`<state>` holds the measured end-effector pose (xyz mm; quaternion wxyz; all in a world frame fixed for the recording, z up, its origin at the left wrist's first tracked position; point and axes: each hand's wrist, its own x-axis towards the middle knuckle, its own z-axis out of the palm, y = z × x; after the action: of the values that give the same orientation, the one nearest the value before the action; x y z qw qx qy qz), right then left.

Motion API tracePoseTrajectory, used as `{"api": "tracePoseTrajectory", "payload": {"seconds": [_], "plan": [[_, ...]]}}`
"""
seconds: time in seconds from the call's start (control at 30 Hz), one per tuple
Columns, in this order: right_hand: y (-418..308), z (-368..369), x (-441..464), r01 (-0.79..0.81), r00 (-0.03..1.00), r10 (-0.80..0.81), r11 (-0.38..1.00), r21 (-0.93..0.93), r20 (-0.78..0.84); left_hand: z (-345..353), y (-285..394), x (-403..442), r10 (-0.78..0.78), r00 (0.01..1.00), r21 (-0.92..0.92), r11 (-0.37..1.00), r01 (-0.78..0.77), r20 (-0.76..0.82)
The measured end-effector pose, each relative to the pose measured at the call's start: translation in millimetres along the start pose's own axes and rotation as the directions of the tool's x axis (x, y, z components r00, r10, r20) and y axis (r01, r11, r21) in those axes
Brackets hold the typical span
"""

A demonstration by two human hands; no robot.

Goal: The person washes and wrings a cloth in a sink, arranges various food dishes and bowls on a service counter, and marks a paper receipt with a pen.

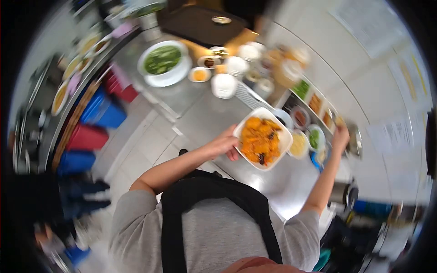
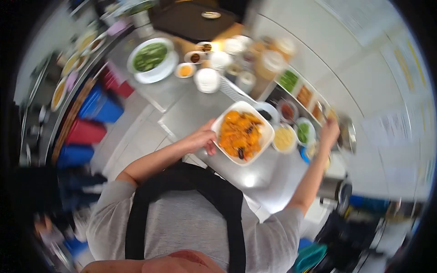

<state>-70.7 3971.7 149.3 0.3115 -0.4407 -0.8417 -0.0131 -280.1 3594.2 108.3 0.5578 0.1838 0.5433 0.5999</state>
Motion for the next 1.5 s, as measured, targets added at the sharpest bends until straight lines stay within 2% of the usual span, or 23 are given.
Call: {"api": "tracePoseTrajectory", "payload": {"seconds": [0.07,0.1,0.13,0.2,0.23,0.27,0.33,0.43,0.47,0.57,0.63,0.7,0.77,0.9,1.0,1.07,1.13,1.2,1.27,1.3,1.33,1.37,1.5], "plan": [[18,14,15,0.007,0.993,0.013,0.985,-0.172,0.114,-8,-2,-14,0.008,0.999,-0.042,0.999,-0.007,0.031],[20,11,27,0.173,0.975,-0.08,0.857,-0.485,0.207,-16,-3,-24,0.031,0.998,-0.082,0.996,-0.035,-0.049],[13,2,26,0.185,0.97,-0.222,0.938,-0.292,-0.097,-25,-5,-33,0.034,0.998,-0.099,0.994,-0.039,-0.054],[16,0,41,0.236,0.948,-0.255,0.965,-0.118,-0.191,-40,-12,-51,0.044,0.994,-0.138,0.989,-0.057,-0.099],[-12,-6,32,0.177,0.963,-0.114,0.95,0.256,-0.243,-50,-17,-62,0.06,0.986,-0.158,0.984,-0.084,-0.155],[-58,-41,26,0.122,0.991,-0.106,0.962,0.244,-0.078,-56,-13,-71,0.048,0.983,-0.204,0.975,-0.085,-0.177],[-96,-20,7,0.076,0.983,-0.166,0.77,0.633,0.084,-73,-21,-88,0.051,0.964,-0.244,0.963,-0.118,-0.262],[-218,26,-65,0.063,0.852,-0.475,0.511,0.857,0.22,-121,-27,-127,0.04,0.897,-0.236,0.959,-0.159,-0.44],[-261,45,-92,-0.023,0.811,-0.53,0.394,0.919,0.247,-136,-29,-140,0.047,0.881,-0.232,0.957,-0.175,-0.471],[-383,67,-160,-0.372,0.554,-0.637,0.386,0.844,0.535,-191,-30,-190,0.034,0.818,-0.303,0.92,-0.25,-0.574],[-440,87,-191,-0.408,0.38,-0.743,0.4,0.82,0.552,-220,-36,-214,0.027,0.758,-0.275,0.923,-0.27,-0.652],[-477,111,-203,-0.217,0.285,-0.839,0.414,0.884,0.463,-244,-46,-234,0.026,0.671,-0.244,0.921,-0.304,-0.741],[-507,111,-196,-0.063,0.346,-0.827,0.451,0.89,0.444,-265,-47,-252,0.056,0.57,-0.176,0.922,-0.344,-0.82],[-497,118,-129,0.139,0.75,-0.611,0.521,0.842,0.255,-295,-80,-264,-0.003,0.449,-0.185,0.914,-0.362,-0.894],[-425,123,-72,0.216,0.971,-0.211,0.568,0.794,-0.113,-291,-89,-256,0.049,0.366,-0.126,0.889,-0.44,-0.929],[-358,141,-42,0.271,0.915,0.071,0.624,0.733,-0.398,-306,-106,-250,0.016,0.344,-0.156,0.871,-0.466,-0.939],[-293,148,-28,0.245,0.757,0.237,0.76,0.602,-0.609,-319,-105,-238,0.05,0.38,-0.148,0.867,-0.475,-0.924],[-233,150,-34,-0.022,0.552,0.315,0.931,0.364,-0.772,-335,-105,-219,0.067,0.4,-0.15,0.861,-0.487,-0.914],[-157,180,-37,-0.377,0.7,0.341,0.923,0.08,-0.627,-352,-97,-205,0.047,0.401,-0.167,0.86,-0.482,-0.915],[-153,177,-36,-0.377,0.702,0.34,0.923,0.079,-0.626,-362,-87,-191,0.076,0.446,-0.158,0.872,-0.464,-0.892],[-149,175,-35,-0.541,0.798,0.513,0.841,-0.001,-0.315,-373,-75,-176,0.105,0.49,-0.145,0.883,-0.446,-0.865],[-147,173,-33,-0.649,0.753,0.657,0.748,-0.139,0.022,-383,-64,-159,0.15,0.507,-0.108,0.89,-0.443,-0.849],[-100,219,-18,-0.695,0.713,0.699,0.691,-0.201,-0.062,-425,-27,-83,0.328,0.645,-0.01,0.887,-0.462,-0.69]]}}
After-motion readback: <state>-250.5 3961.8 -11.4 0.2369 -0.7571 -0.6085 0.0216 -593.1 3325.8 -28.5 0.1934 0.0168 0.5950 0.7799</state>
